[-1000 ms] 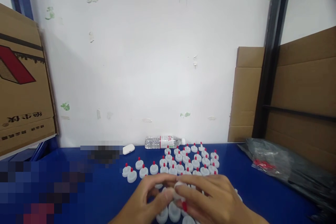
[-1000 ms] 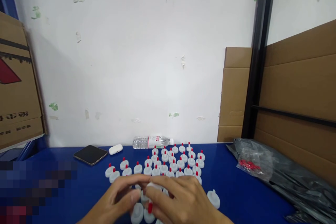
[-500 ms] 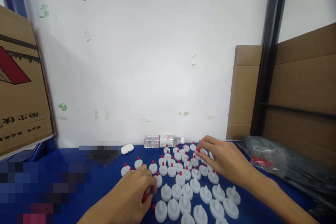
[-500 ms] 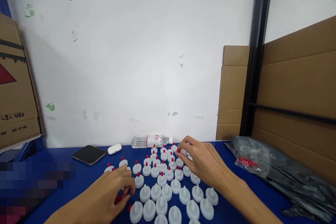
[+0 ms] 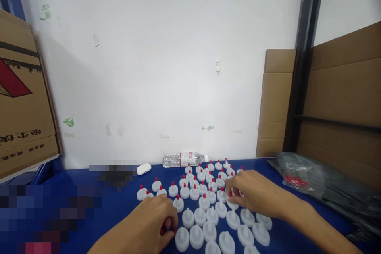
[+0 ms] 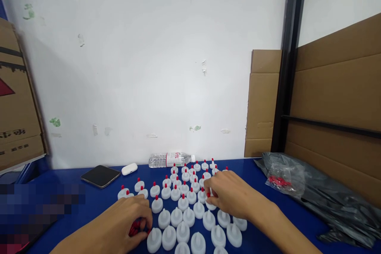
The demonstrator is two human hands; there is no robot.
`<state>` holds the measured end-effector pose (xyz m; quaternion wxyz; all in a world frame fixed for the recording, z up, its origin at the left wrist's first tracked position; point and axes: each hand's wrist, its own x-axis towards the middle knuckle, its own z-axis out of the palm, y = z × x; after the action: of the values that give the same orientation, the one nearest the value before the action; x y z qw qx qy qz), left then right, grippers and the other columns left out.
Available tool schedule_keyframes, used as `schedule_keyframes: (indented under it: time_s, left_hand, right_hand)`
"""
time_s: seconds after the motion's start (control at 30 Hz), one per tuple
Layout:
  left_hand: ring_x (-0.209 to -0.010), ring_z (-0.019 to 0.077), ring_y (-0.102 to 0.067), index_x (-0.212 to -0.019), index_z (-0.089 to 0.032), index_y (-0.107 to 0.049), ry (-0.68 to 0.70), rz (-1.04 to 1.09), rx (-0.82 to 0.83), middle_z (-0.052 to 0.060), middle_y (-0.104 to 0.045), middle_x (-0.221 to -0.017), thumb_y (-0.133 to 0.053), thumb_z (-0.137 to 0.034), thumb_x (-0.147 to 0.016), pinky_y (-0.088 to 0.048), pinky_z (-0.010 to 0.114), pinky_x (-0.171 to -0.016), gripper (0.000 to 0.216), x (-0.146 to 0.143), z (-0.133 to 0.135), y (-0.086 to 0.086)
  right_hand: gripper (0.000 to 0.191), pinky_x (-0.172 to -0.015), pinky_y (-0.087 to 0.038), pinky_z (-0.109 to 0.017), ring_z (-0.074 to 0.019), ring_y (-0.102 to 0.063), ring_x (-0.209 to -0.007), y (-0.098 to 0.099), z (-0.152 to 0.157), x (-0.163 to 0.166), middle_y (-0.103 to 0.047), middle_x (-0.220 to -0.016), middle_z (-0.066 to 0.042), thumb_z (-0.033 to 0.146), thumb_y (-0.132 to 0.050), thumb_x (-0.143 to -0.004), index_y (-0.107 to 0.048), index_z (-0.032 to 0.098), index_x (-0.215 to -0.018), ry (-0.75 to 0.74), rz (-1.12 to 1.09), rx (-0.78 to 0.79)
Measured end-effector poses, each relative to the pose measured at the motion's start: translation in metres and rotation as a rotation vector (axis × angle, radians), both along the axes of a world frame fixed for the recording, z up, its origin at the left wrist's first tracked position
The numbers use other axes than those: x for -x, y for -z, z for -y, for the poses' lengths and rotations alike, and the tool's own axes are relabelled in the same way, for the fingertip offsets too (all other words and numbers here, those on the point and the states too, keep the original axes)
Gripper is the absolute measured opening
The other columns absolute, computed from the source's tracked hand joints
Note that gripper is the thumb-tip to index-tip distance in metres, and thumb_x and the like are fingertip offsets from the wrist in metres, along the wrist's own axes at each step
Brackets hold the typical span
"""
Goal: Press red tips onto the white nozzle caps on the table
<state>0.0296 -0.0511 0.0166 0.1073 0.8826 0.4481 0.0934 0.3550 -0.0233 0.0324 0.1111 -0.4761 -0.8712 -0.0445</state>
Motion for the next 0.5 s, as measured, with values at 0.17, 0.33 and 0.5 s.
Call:
schedule_keyframes:
  time_s: [0.17,0.33,0.5]
  left_hand:
    - [-0.086,0.0217,-0.065,-0.091,-0.027,-0.072,0.001,0.015,-0.017,-0.001,-0.072,-0.092,-0.063,-0.015,-0.082,-0.041,0.03,-0.075,0.017,-0.0003,0.0005,0.002]
    - [-0.081,0.0209,-0.064,-0.088,-0.026,-0.07,-0.003,0.015,-0.058,-0.001,-0.071,-0.09,-0.062,-0.015,-0.083,-0.039,0.03,-0.072,0.014,0.0016,-0.0002,0.0056]
    - [-0.079,0.0206,-0.064,-0.089,-0.026,-0.07,0.008,0.004,-0.079,-0.001,-0.071,-0.088,-0.061,-0.014,-0.084,-0.038,0.03,-0.071,0.016,-0.0006,0.0005,0.0072]
  right_hand:
    - [0.013,-0.059,-0.038,-0.028,-0.023,-0.074,-0.072,0.0016,0.0006,0.0013,-0.078,-0.076,0.002,0.015,-0.077,-0.082,-0.077,0.028,-0.085,-0.008,0.006,0.015]
    - [0.009,-0.062,-0.041,-0.03,-0.0217,-0.073,-0.074,-0.0055,0.0016,0.0014,-0.079,-0.09,0.001,0.025,-0.07,-0.093,-0.076,0.029,-0.098,-0.015,-0.036,-0.012]
    - [0.01,-0.071,-0.047,-0.031,-0.0228,-0.073,-0.085,-0.0012,0.0028,0.0073,-0.077,-0.093,0.0,0.023,-0.068,-0.095,-0.077,0.028,-0.094,-0.094,-0.076,-0.015]
